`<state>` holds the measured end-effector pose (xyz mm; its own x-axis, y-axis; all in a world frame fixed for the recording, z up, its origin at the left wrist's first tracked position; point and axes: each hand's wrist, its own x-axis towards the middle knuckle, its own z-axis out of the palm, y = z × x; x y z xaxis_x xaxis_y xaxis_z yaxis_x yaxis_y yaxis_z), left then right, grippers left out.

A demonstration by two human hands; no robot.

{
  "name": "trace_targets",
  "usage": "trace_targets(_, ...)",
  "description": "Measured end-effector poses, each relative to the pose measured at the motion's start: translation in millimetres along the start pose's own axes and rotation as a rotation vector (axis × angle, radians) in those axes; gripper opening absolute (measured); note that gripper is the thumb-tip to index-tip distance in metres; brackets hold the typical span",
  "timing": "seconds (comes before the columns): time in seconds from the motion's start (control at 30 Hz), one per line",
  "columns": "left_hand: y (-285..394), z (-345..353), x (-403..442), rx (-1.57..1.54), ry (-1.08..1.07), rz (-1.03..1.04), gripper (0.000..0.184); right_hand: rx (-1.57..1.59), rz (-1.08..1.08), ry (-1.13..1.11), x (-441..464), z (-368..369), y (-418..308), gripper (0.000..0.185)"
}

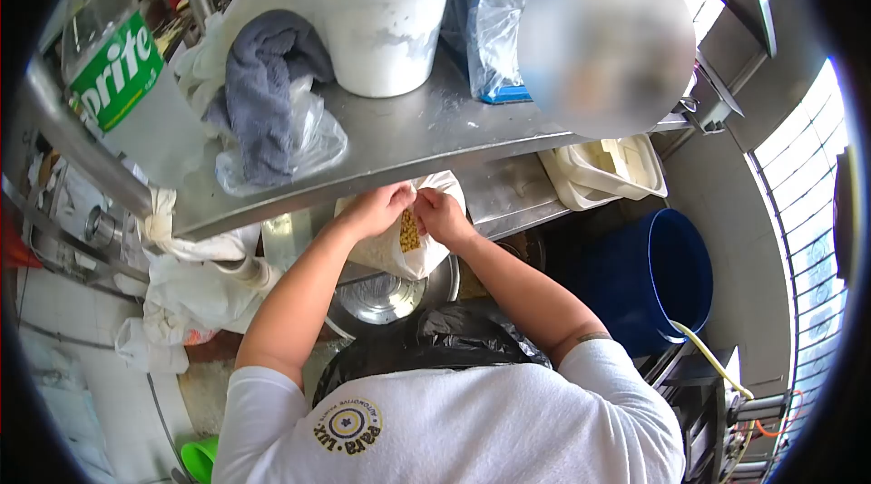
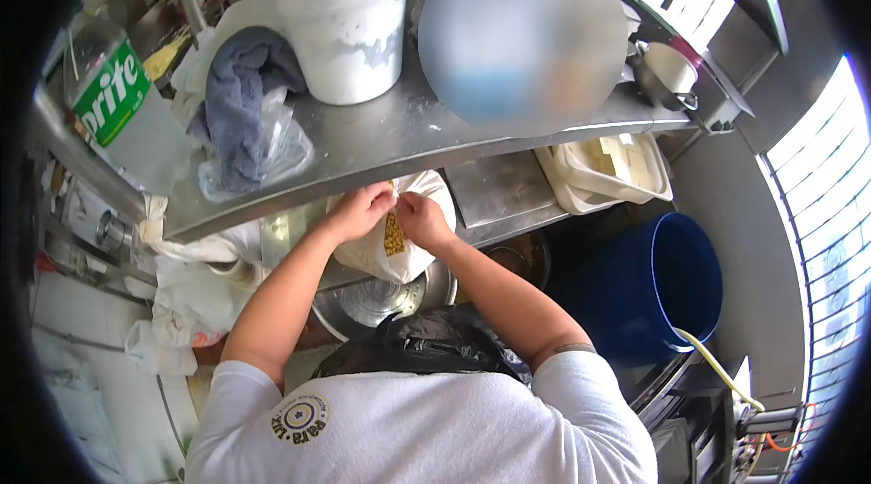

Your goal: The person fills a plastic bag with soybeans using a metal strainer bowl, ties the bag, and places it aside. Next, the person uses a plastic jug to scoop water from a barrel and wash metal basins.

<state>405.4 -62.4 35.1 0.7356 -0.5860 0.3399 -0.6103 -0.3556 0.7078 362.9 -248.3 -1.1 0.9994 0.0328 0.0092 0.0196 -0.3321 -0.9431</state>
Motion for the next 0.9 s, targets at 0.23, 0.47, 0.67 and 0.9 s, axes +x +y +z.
trace_targets(0.23, -13.5, 5.9, -0.8, 0.131, -0.010, 0.050, 0.007, 0.317, 0.275, 0.105, -2.9, 12.1, -11.0, 0.031)
trace_targets(0.47, -24.8, 10.6, -4.6, 0.409, 0.043, 0.237, 0.010, -0.234, -0.010, 0.156, 0.5, 13.8, -10.0, 0.027)
trace_targets(0.67, -23.7, -6.0, 1.8, 0.100, -0.085, 0.006, 0.014, 0.838, 0.467, -0.055, 3.9, 4.7, -23.6, 0.006)
trace_targets(0.9, -24.2, -21.4, 3.4, -0.174, -0.238, -0.129, 0.008, 0.996, 0.459, -0.109, -9.8, 3.4, -23.1, 0.010)
